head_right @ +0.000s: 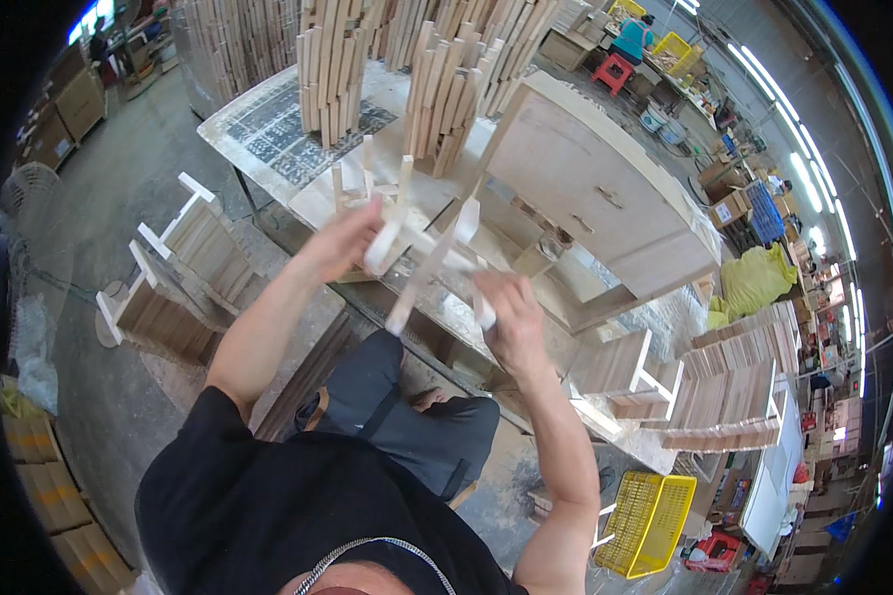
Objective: The recorder is assembling small wooden cross-shaped frames and stacking them on a table in a factory.
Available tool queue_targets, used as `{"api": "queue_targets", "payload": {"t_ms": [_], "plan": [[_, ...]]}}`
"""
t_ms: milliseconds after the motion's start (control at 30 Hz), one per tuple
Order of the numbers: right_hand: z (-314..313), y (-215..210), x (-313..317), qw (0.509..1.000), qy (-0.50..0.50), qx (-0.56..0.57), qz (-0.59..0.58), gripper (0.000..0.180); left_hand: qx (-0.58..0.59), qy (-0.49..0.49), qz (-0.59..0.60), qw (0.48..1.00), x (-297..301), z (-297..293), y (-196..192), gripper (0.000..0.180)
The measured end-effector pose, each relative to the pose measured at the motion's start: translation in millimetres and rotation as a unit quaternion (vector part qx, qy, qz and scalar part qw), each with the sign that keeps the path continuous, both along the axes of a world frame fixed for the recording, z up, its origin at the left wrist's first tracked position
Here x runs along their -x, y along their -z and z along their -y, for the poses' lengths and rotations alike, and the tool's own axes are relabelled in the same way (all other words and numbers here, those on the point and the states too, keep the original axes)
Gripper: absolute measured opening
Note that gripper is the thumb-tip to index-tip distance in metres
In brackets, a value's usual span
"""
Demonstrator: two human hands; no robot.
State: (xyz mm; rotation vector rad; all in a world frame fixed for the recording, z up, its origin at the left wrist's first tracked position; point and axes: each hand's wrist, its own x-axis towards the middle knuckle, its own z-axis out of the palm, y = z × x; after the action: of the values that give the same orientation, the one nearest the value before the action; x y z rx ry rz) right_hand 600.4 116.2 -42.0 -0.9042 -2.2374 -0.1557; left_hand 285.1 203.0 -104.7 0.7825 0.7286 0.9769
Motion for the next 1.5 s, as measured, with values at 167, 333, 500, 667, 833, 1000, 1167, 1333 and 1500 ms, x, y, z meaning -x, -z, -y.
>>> {"api": "queue_targets", "payload": {"t_ms": [167, 333, 500, 667, 833, 1000, 1167, 1333, 1500], "plan": [[-80, -8, 69, 0.944, 0.03, 0.203, -0.257, 0.022, -0.253, -0.341, -0.507, 0.75, 74, -64, 71, 0.064], [-182, 21, 123, 0.936, 0.021, 0.256, -0.24, 0.026, -0.215, -0.228, -0.412, 0.856, 76, -105, 124, 0.065], [-207, 79, 125, 0.955, 0.088, 0.267, -0.098, 0.033, -0.217, -0.132, -0.351, 0.901, 79, -85, 109, 0.068], [-201, 131, 126, 0.927, 0.081, 0.349, -0.108, 0.043, -0.264, -0.123, -0.449, 0.845, 68, -69, 60, 0.073], [-170, 132, 147, 0.957, 0.069, 0.255, -0.117, 0.056, -0.271, -0.146, -0.535, 0.787, 67, -79, 73, 0.051], [-160, 132, 166, 0.917, 0.185, 0.326, -0.133, 0.064, -0.334, -0.232, -0.514, 0.756, 52, -72, 95, 0.041], [-153, 146, 178, 0.913, 0.207, 0.3, -0.182, 0.059, -0.301, -0.22, -0.531, 0.761, 50, -81, 98, 0.045], [-170, 152, 178, 0.916, 0.192, 0.308, -0.169, 0.05, -0.227, -0.238, -0.557, 0.762, 44, -85, 93, 0.05], [-161, 147, 177, 0.914, 0.201, 0.305, -0.176, 0.046, -0.215, -0.216, -0.575, 0.759, 42, -81, 84, 0.048]]}}
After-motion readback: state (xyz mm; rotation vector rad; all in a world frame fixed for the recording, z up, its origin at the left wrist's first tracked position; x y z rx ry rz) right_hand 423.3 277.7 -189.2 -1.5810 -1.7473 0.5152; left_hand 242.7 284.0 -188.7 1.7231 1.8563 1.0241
